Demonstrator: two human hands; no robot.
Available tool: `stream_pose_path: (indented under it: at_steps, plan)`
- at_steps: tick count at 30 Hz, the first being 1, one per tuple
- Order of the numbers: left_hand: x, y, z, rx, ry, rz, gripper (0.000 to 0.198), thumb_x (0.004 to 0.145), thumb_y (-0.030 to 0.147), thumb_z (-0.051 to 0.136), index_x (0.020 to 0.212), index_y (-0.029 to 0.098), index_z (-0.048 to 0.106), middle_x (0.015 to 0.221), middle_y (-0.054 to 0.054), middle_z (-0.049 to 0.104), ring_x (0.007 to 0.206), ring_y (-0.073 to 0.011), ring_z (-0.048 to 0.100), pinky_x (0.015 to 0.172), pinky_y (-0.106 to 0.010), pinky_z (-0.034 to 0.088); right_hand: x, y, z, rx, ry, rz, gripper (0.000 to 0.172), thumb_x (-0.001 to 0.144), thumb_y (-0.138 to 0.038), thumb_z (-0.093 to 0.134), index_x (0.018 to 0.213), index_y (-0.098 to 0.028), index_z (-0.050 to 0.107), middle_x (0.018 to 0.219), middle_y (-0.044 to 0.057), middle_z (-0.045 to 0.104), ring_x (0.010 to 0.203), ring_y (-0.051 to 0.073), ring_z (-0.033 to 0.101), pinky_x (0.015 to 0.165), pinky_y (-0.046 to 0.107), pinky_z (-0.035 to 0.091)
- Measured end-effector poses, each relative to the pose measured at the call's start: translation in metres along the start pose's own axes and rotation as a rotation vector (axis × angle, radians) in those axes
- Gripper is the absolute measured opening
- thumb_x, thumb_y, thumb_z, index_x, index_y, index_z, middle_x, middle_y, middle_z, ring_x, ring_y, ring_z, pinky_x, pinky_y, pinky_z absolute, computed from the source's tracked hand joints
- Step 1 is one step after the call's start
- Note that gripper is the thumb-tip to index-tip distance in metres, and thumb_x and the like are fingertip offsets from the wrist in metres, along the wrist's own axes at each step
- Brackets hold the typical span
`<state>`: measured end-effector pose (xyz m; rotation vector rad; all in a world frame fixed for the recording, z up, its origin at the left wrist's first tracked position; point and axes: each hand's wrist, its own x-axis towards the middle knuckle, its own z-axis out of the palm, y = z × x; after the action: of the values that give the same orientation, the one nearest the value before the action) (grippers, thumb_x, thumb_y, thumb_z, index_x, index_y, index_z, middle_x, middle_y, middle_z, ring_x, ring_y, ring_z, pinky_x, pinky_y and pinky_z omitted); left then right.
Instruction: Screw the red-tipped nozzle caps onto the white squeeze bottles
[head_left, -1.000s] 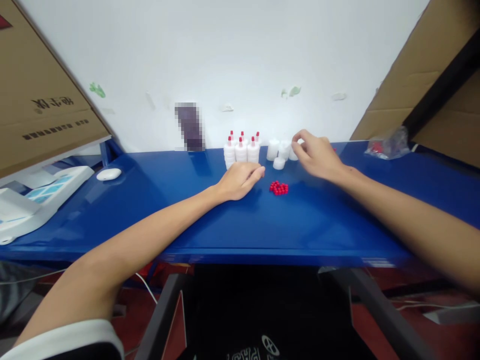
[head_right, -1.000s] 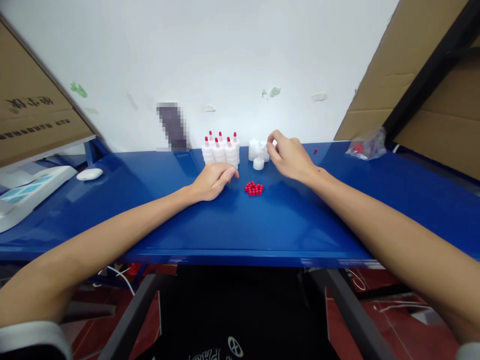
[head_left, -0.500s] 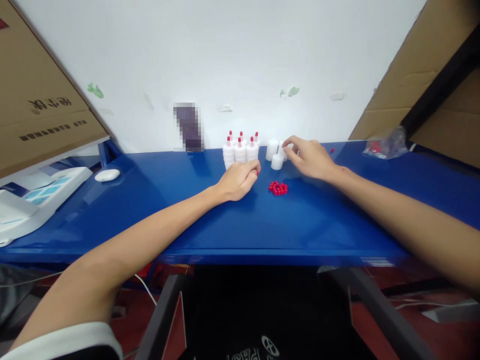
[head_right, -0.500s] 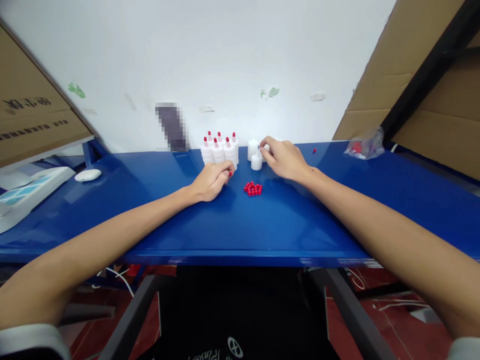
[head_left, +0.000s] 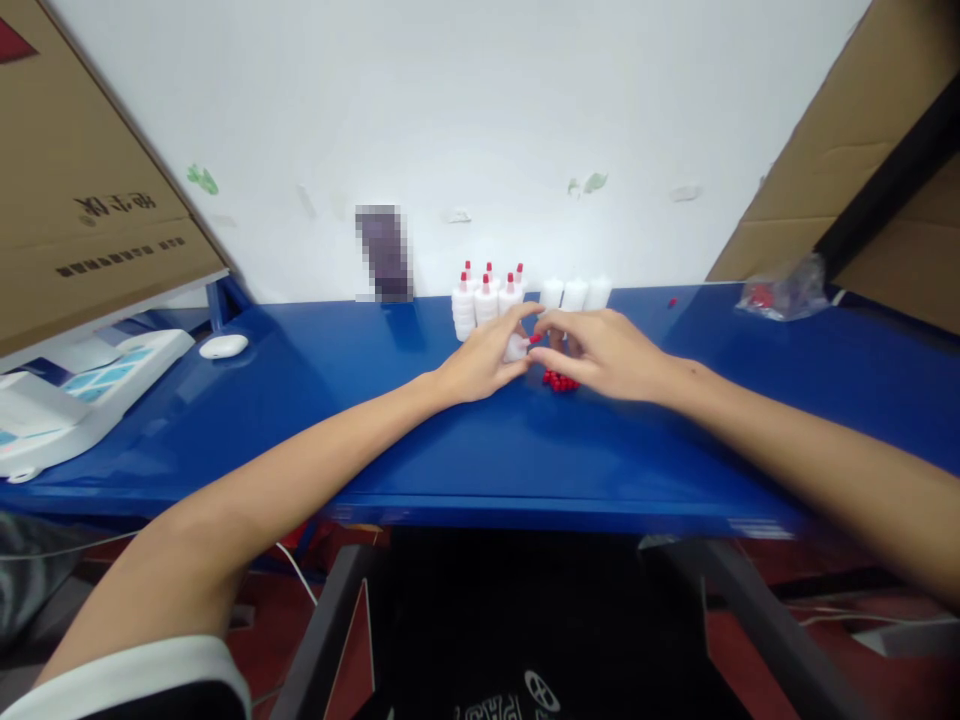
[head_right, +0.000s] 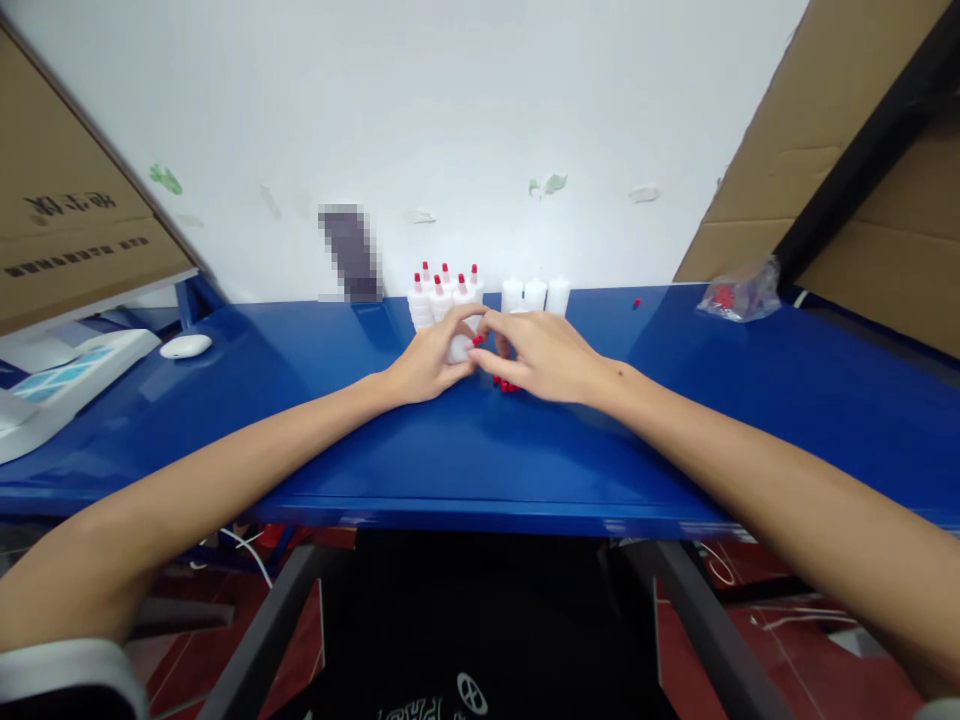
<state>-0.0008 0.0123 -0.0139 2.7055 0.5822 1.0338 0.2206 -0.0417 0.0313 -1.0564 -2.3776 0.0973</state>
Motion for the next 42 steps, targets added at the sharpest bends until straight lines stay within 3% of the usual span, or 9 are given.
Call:
stream_pose_path:
  at_steps: [5, 7, 13, 18, 24, 30, 34, 42]
  plan:
    - [0.003, 0.003, -0.001, 0.114, -0.1, -0.001, 0.021, 0.101, 0.035, 0.055, 0.111, 0.017, 0.06, 0.104, -0.011, 0.069, 0.097, -0.0246, 0.064, 0.088, -0.04, 0.054, 0.001, 0.0, 0.002, -0.069, -0.072, -0.079, 0.031, 0.106, -0.045, 0.041, 0.086, -0.022, 0.051, 0.083, 0.007, 0.065, 0.069, 0.019, 0.055, 0.065, 0.034, 0.036]
    - [0.004, 0.004, -0.001, 0.157, -0.123, 0.003, 0.019, 0.101, 0.035, 0.052, 0.102, 0.018, 0.061, 0.095, -0.009, 0.067, 0.092, -0.0245, 0.062, 0.084, -0.04, 0.053, 0.001, 0.002, 0.002, -0.085, -0.098, -0.089, 0.031, 0.106, -0.044, 0.039, 0.083, -0.023, 0.046, 0.08, 0.006, 0.062, 0.067, 0.019, 0.053, 0.064, 0.035, 0.036]
    - [0.006, 0.005, 0.0, 0.127, -0.094, 0.049, 0.02, 0.1, 0.033, 0.05, 0.109, 0.018, 0.061, 0.097, -0.009, 0.068, 0.09, -0.0235, 0.062, 0.082, -0.038, 0.052, 0.002, 0.002, 0.001, -0.136, -0.112, -0.082, 0.03, 0.104, -0.041, 0.035, 0.08, -0.025, 0.041, 0.07, 0.004, 0.055, 0.059, 0.018, 0.044, 0.059, 0.035, 0.029]
    - [0.005, 0.007, 0.002, 0.14, -0.073, 0.037, 0.02, 0.1, 0.032, 0.05, 0.107, 0.018, 0.062, 0.096, -0.009, 0.07, 0.088, -0.0222, 0.064, 0.08, -0.036, 0.053, 0.005, 0.002, 0.001, -0.026, -0.109, -0.094, 0.031, 0.104, -0.04, 0.035, 0.078, -0.025, 0.037, 0.068, 0.002, 0.053, 0.059, 0.017, 0.044, 0.06, 0.035, 0.032]
    - [0.003, 0.01, 0.0, 0.143, -0.062, 0.022, 0.033, 0.096, 0.021, 0.051, 0.127, 0.019, 0.063, 0.117, -0.009, 0.076, 0.099, -0.02, 0.071, 0.087, -0.033, 0.056, 0.004, 0.017, -0.015, 0.097, 0.053, 0.012, 0.044, 0.107, -0.048, 0.032, 0.069, -0.026, 0.034, 0.06, -0.001, 0.042, 0.059, 0.017, 0.042, 0.062, 0.035, 0.032]
    - [0.001, 0.009, -0.001, 0.165, -0.091, 0.015, 0.028, 0.1, 0.03, 0.051, 0.121, 0.02, 0.065, 0.116, -0.008, 0.078, 0.096, -0.0212, 0.073, 0.083, -0.034, 0.056, 0.003, 0.036, -0.023, -0.078, -0.199, 0.075, 0.036, 0.1, -0.041, 0.047, 0.068, -0.024, 0.045, 0.059, 0.0, 0.052, 0.056, 0.017, 0.047, 0.061, 0.035, 0.031]
    - [0.001, 0.008, -0.001, 0.163, -0.104, 0.013, 0.028, 0.1, 0.031, 0.051, 0.12, 0.02, 0.065, 0.115, -0.007, 0.078, 0.095, -0.0215, 0.074, 0.082, -0.034, 0.056, 0.003, 0.042, -0.02, -0.065, -0.355, 0.122, 0.03, 0.094, -0.035, 0.051, 0.067, -0.023, 0.048, 0.06, 0.001, 0.056, 0.056, 0.017, 0.05, 0.06, 0.035, 0.034]
    - [0.002, 0.009, -0.002, 0.169, -0.142, -0.008, 0.03, 0.1, 0.036, 0.049, 0.118, 0.019, 0.067, 0.112, -0.007, 0.078, 0.094, -0.022, 0.073, 0.081, -0.033, 0.054, 0.002, 0.051, -0.017, -0.068, -0.476, 0.186, 0.027, 0.094, -0.035, 0.052, 0.07, -0.023, 0.055, 0.068, 0.002, 0.061, 0.06, 0.018, 0.054, 0.063, 0.035, 0.039]
